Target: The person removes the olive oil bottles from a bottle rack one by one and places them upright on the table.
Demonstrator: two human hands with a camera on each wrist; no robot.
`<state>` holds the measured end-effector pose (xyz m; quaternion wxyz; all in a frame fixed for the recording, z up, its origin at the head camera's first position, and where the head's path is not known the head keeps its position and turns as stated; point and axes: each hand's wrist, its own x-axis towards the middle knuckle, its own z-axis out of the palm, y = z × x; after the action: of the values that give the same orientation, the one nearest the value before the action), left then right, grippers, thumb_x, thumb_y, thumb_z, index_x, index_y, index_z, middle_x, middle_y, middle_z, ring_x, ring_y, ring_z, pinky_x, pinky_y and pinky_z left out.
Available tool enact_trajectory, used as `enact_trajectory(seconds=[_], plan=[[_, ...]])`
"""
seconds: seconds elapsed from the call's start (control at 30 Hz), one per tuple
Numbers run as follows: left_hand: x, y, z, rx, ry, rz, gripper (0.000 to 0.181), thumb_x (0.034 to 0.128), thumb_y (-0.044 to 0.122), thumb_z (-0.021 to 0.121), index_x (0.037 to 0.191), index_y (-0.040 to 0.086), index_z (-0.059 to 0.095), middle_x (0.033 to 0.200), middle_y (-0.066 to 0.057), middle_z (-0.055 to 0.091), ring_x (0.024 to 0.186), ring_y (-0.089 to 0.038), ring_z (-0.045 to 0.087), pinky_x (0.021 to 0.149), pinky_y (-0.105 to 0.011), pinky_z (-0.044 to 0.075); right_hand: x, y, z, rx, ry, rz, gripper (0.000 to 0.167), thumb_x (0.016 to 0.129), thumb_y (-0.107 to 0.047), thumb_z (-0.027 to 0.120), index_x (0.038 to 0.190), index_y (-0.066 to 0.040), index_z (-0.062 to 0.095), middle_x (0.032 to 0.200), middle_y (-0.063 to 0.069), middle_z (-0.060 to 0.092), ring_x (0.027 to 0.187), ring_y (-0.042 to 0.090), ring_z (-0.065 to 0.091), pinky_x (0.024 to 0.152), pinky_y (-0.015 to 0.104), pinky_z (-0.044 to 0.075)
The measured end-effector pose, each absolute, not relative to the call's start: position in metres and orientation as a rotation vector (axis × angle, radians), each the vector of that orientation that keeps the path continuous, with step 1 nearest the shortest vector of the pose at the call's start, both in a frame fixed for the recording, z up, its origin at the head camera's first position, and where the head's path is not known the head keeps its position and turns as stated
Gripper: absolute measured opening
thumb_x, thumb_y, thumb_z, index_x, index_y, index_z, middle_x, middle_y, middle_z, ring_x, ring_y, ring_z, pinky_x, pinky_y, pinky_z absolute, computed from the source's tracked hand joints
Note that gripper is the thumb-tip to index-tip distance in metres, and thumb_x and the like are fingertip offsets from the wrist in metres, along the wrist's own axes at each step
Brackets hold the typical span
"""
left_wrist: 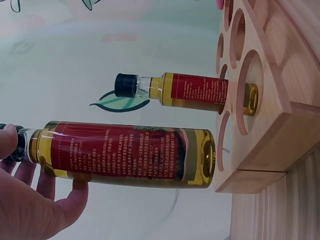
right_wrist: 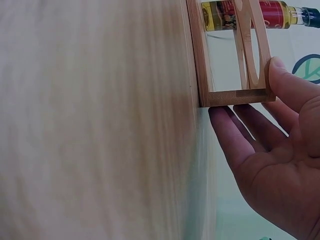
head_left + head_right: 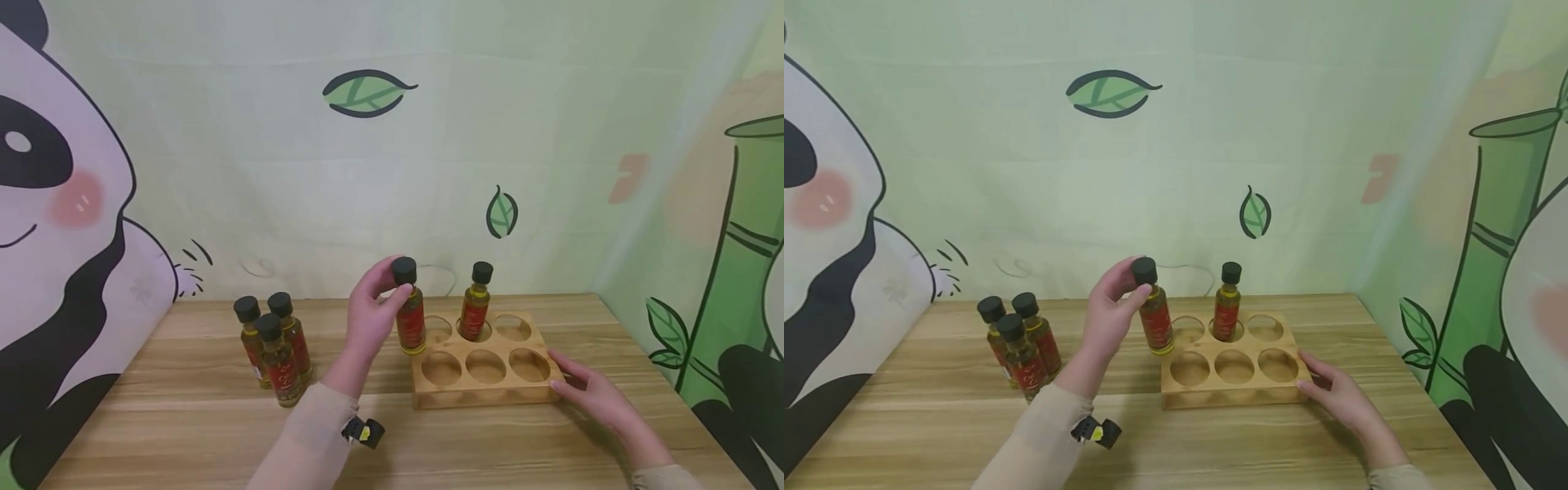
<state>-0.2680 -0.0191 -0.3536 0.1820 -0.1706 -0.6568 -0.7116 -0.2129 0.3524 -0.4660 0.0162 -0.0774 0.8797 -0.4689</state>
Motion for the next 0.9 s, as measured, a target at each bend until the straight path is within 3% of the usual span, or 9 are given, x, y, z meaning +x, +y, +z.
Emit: enact_trajectory(seconds=[0.43, 0.9], plan=[[-0.249, -0.042, -0.364, -0.409, -1.961, -1.974, 0.042, 0.0887, 0.004, 0.073, 0.129, 0.01, 0.064, 0.117, -0.01, 0.069, 0.103, -0.025, 0.062, 0.089, -0.046, 0.053, -0.213, 0.353, -0.465, -0.253, 2.717, -1.507, 0.063, 0.097, -0.014, 0.065, 0.148, 0.007, 0.035, 0.15, 0.032, 0.031, 0.126, 0.05, 0.046, 0.088, 0.02, 0.049], [-0.234, -0.063, -0.377, -0.387, -2.053, -1.962, 0.042, 0.0908, 0.006, 0.072, 0.131, 0.011, 0.063, 0.114, -0.01, 0.069, 0.103, -0.024, 0.063, 0.091, -0.049, 0.052, -0.213, 0.354, -0.465, -0.255, 2.72, -1.493, 0.064, 0.097, -0.015, 0.065, 0.149, 0.006, 0.034, 0.149, 0.035, 0.031, 0.125, 0.051, 0.047, 0.09, 0.028, 0.051]])
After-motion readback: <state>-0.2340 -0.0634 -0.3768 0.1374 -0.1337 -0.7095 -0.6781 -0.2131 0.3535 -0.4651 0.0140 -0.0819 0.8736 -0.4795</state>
